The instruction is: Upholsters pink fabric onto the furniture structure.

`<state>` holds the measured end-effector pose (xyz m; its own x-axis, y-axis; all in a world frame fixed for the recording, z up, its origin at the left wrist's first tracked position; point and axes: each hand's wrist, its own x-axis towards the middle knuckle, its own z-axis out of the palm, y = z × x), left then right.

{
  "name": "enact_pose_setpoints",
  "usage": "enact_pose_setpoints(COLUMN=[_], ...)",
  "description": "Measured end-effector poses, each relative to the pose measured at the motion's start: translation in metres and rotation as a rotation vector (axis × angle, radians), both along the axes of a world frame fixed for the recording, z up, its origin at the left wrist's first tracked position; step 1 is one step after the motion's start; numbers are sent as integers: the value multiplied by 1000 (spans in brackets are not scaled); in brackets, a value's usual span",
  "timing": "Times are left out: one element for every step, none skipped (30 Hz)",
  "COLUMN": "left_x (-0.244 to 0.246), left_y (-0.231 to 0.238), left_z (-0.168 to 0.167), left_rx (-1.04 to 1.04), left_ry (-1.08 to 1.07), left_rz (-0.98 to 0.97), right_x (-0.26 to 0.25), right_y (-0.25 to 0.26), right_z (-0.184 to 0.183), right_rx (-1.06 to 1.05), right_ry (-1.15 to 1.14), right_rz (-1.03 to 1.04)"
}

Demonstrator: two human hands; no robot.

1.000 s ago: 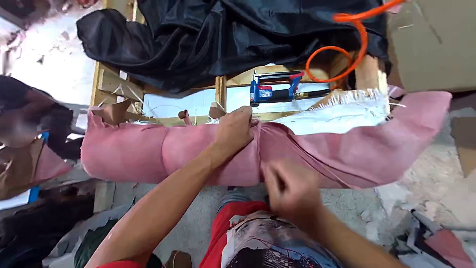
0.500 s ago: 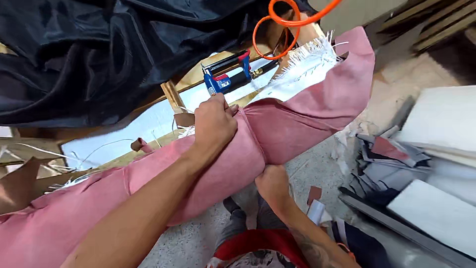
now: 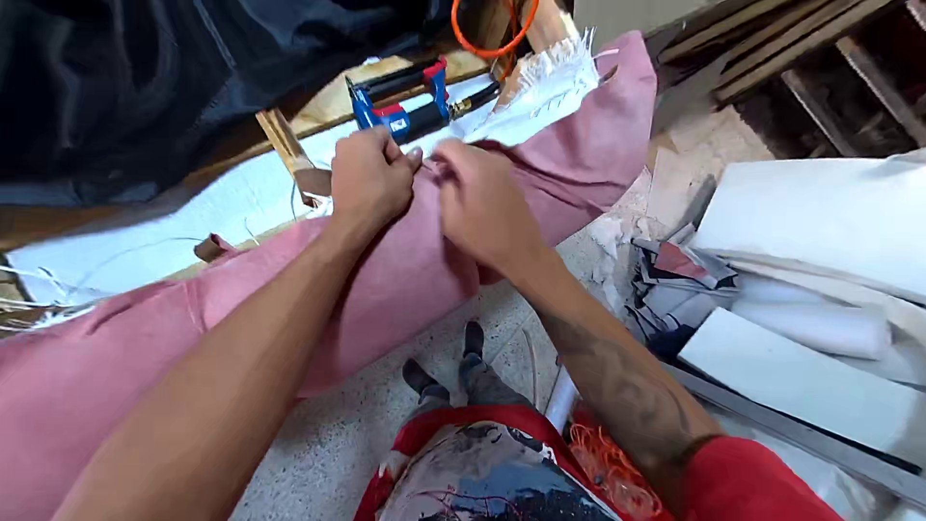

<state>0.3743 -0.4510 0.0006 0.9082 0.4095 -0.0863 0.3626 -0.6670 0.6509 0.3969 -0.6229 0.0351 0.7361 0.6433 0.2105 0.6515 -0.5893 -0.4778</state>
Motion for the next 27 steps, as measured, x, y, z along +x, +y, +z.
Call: enact_pose_setpoints(left_x=[0, 1, 1, 1, 1, 2, 3, 4, 3, 3, 4, 5, 4, 6, 6, 5, 1, -5, -9, -5, 3, 7, 7, 6, 6, 5, 5], left_y=[1, 0, -2, -6, -9, -10, -8, -7, -6, -6, -7, -6, -3, 6, 13, 19, 19, 12, 2, -4, -7, -9, -11, -13, -14, -16, -16], left_z=[0, -1, -1, 0, 1, 3, 4, 4, 4, 3, -2, -11, -30, -60, -85, -96, -96, -85, -65, -42, -18, -6, -3, -4, -4, -3, 0], left_rx=[-12, -13, -3, 9, 22, 26, 19, 6, -7, -2, 15, 30, 46, 75, 71, 57, 46, 41, 46, 58, 59, 49, 46, 55, 71, 86, 96], left_ry=[0, 5, 21, 50, 80, 94, 99, 95, 87, 61, 4, -66, -160, -285, -390, -450, -463, -420, -339, -240, -130, -45, 12, 42, 55, 69, 84], left_rz=[13, 27, 46, 65, 75, 87, 104, 120, 133, 132, 123, 106, 82, 54, 38, 20, 14, 7, 15, 37, 63, 85, 93, 96, 98, 97, 100], right_x=[-15, -36, -56, -74, -86, -88, -83, -76, -69, -60, -48, -35, -22, -7, 7, 21, 36, 51, 63, 77, 89, 94, 95, 96, 100, 103, 110], right_y=[-30, -57, -74, -81, -77, -63, -44, -27, -17, -12, -7, 0, 11, 25, 42, 60, 75, 82, 76, 65, 50, 30, 10, -3, -7, -6, -1], right_z=[-14, -36, -71, -109, -141, -161, -168, -164, -156, -147, -135, -120, -104, -89, -76, -65, -55, -43, -26, -4, 20, 38, 44, 40, 31, 23, 17], right_rx=[101, 135, 166, 188, 224, 285, 366, 435, 462, 470, 468, 476, 492, 518, 546, 580, 642, 709, 718, 664, 519, 281, -19, -284, -499, -669, -749], right_ry=[-90, -152, -208, -225, -223, -236, -254, -276, -273, -272, -270, -249, -213, -155, -93, -41, 18, 96, 156, 141, 50, -25, -24, 21, 63, 105, 133], right_rz=[27, 35, 23, 23, 28, 14, -6, -12, 20, 77, 150, 220, 264, 288, 302, 316, 347, 389, 411, 386, 310, 236, 206, 227, 279, 330, 378])
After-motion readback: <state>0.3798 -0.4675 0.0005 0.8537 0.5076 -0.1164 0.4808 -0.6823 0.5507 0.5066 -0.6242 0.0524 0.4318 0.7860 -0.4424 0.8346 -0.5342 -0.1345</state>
